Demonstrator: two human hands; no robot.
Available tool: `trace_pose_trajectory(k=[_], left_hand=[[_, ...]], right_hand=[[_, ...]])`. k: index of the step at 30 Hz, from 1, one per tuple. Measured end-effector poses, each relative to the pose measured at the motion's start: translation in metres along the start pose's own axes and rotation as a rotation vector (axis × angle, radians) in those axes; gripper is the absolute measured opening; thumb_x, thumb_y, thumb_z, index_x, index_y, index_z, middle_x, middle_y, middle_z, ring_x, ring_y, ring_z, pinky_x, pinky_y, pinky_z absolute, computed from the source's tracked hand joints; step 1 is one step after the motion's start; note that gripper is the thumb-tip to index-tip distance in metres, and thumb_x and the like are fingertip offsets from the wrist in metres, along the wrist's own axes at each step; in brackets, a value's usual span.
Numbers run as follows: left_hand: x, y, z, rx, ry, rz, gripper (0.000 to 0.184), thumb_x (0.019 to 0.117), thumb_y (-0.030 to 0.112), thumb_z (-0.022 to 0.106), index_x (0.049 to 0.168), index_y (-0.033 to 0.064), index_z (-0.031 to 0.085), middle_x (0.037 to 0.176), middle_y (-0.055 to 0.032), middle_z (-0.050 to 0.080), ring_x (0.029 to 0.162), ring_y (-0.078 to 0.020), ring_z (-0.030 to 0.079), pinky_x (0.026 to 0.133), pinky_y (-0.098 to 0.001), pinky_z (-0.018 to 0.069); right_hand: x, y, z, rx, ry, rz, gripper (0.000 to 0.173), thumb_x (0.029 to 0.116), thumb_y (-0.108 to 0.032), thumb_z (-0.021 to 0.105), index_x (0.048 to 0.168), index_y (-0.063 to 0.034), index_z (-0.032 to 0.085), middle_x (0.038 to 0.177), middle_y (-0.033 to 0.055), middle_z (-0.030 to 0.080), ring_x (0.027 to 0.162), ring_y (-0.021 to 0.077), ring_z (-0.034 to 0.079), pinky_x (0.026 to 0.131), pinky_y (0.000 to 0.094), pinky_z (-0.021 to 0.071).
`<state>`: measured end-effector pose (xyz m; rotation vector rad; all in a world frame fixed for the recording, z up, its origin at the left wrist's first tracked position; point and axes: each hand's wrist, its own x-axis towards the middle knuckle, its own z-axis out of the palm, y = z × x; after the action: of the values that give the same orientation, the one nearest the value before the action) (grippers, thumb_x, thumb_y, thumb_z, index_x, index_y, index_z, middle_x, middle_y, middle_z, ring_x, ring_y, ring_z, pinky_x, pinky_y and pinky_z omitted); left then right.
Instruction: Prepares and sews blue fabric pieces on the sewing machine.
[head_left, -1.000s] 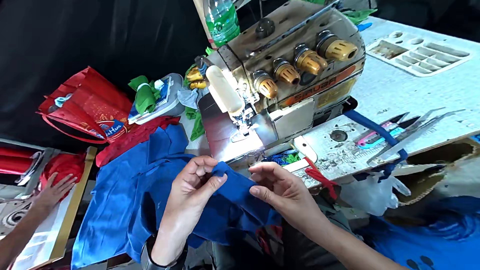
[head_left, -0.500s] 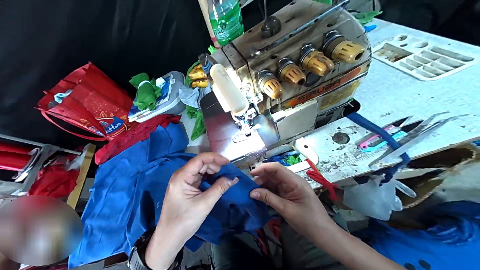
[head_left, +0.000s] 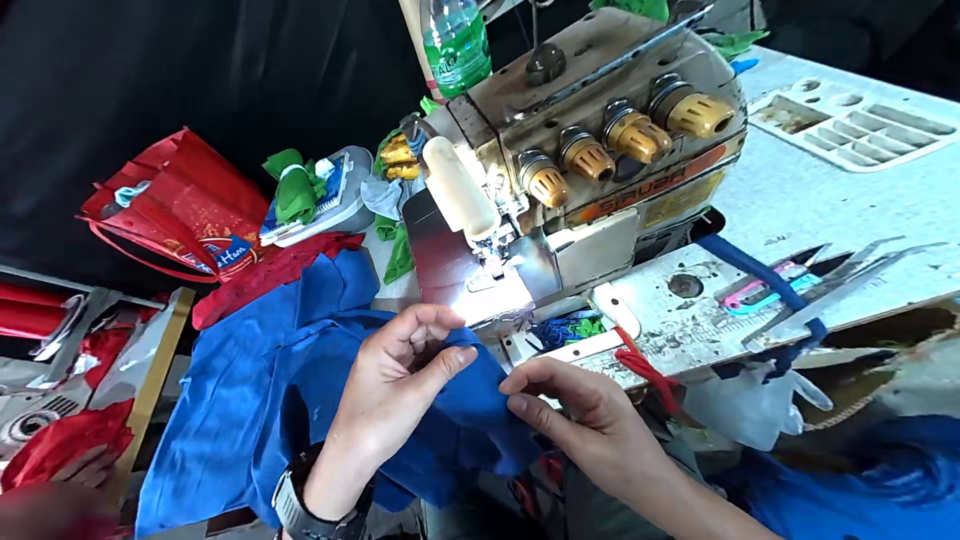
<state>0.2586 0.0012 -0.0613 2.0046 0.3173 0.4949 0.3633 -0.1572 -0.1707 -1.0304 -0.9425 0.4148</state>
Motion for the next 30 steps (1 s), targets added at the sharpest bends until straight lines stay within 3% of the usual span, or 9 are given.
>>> trace_pose_trajectory(k=[6, 10, 13, 16, 19, 24, 27, 30], left_hand=[[0.0013, 0.0018, -0.0033, 0.06, 0.026, -0.04, 0.023, 0.0873, 0.003, 0.073, 0.108, 0.0135, 0.072, 0.087, 0.0062, 0.072, 0.078, -0.0018, 0.067, 0.071, -0.0156, 0.0561], [0.0028, 0.0002, -0.0021, 0.034, 0.033, -0.062, 0.02, 0.0899, 0.005, 0.072, 0.108, 0.0126, 0.073, 0.087, 0.005, 0.072, 0.076, -0.0023, 0.067, 0.07, -0.0161, 0.0556], [0.0031, 0.0006, -0.0006, 0.033, 0.05, -0.08, 0.02, 0.0904, 0.004, 0.071, 0.109, 0.0117, 0.073, 0.09, 0.0039, 0.074, 0.08, -0.0035, 0.068, 0.073, -0.0179, 0.0571], [0.0032, 0.0003, 0.0014, 0.024, 0.058, -0.062, 0.02, 0.09, 0.003, 0.071, 0.108, 0.0112, 0.074, 0.09, 0.0035, 0.074, 0.079, -0.004, 0.069, 0.073, -0.0184, 0.0578], [0.0042, 0.0011, 0.0035, 0.022, 0.058, -0.041, 0.021, 0.0893, 0.004, 0.072, 0.109, 0.0108, 0.074, 0.089, 0.0031, 0.073, 0.079, -0.0044, 0.069, 0.073, -0.0184, 0.0578], [0.0068, 0.0024, 0.0054, 0.014, 0.062, -0.028, 0.023, 0.09, 0.002, 0.072, 0.111, 0.01, 0.072, 0.09, 0.0031, 0.073, 0.079, -0.0047, 0.068, 0.073, -0.0184, 0.0574], [0.0084, 0.0013, 0.0058, 0.0, 0.08, -0.039, 0.024, 0.0903, 0.0, 0.071, 0.112, 0.0096, 0.072, 0.092, 0.0033, 0.074, 0.08, -0.0042, 0.069, 0.074, -0.0184, 0.058], [0.0087, 0.0002, 0.0065, -0.015, 0.089, -0.042, 0.023, 0.0902, 0.0, 0.071, 0.111, 0.0101, 0.072, 0.091, 0.0031, 0.074, 0.079, -0.0041, 0.069, 0.074, -0.0186, 0.0582]], right_hand=[[0.002, -0.0021, -0.0035, -0.067, -0.04, -0.01, 0.018, 0.1025, -0.014, 0.06, 0.112, -0.008, 0.074, 0.103, 0.0002, 0.072, 0.091, 0.0013, 0.068, 0.082, 0.0145, 0.0568], [0.0022, -0.001, -0.0037, -0.169, -0.059, -0.096, 0.022, 0.1037, -0.009, 0.055, 0.115, -0.0092, 0.074, 0.106, 0.002, 0.07, 0.096, 0.0019, 0.066, 0.085, 0.0137, 0.054], [0.0019, -0.0017, -0.0033, -0.197, -0.059, -0.105, 0.021, 0.1042, -0.013, 0.056, 0.115, -0.0085, 0.073, 0.108, 0.0023, 0.071, 0.1, 0.0018, 0.066, 0.088, 0.0134, 0.054], [0.0023, -0.0003, -0.0031, -0.22, -0.027, -0.117, 0.021, 0.1041, -0.021, 0.058, 0.111, -0.0091, 0.074, 0.104, 0.0003, 0.071, 0.097, 0.0004, 0.066, 0.087, 0.0133, 0.0549], [0.0027, 0.001, -0.0027, -0.209, 0.016, -0.121, 0.017, 0.1013, -0.016, 0.062, 0.11, -0.0078, 0.074, 0.101, 0.0004, 0.072, 0.092, 0.0012, 0.068, 0.084, 0.0141, 0.0566], [0.0024, -0.0015, -0.0036, -0.049, 0.027, 0.009, 0.043, 0.0985, -0.018, 0.068, 0.14, -0.0166, 0.054, 0.1, -0.0022, 0.073, 0.09, 0.0065, 0.071, 0.084, 0.0215, 0.0599], [0.0039, 0.0001, -0.0041, 0.005, 0.016, 0.066, 0.053, 0.0941, -0.018, 0.073, 0.143, -0.0183, 0.051, 0.104, -0.0024, 0.071, 0.093, 0.0076, 0.07, 0.086, 0.0218, 0.0591], [0.0056, 0.0002, -0.0025, 0.021, 0.034, 0.087, 0.049, 0.0947, -0.019, 0.072, 0.14, -0.0166, 0.055, 0.103, -0.0016, 0.072, 0.091, 0.0076, 0.071, 0.085, 0.0212, 0.059]])
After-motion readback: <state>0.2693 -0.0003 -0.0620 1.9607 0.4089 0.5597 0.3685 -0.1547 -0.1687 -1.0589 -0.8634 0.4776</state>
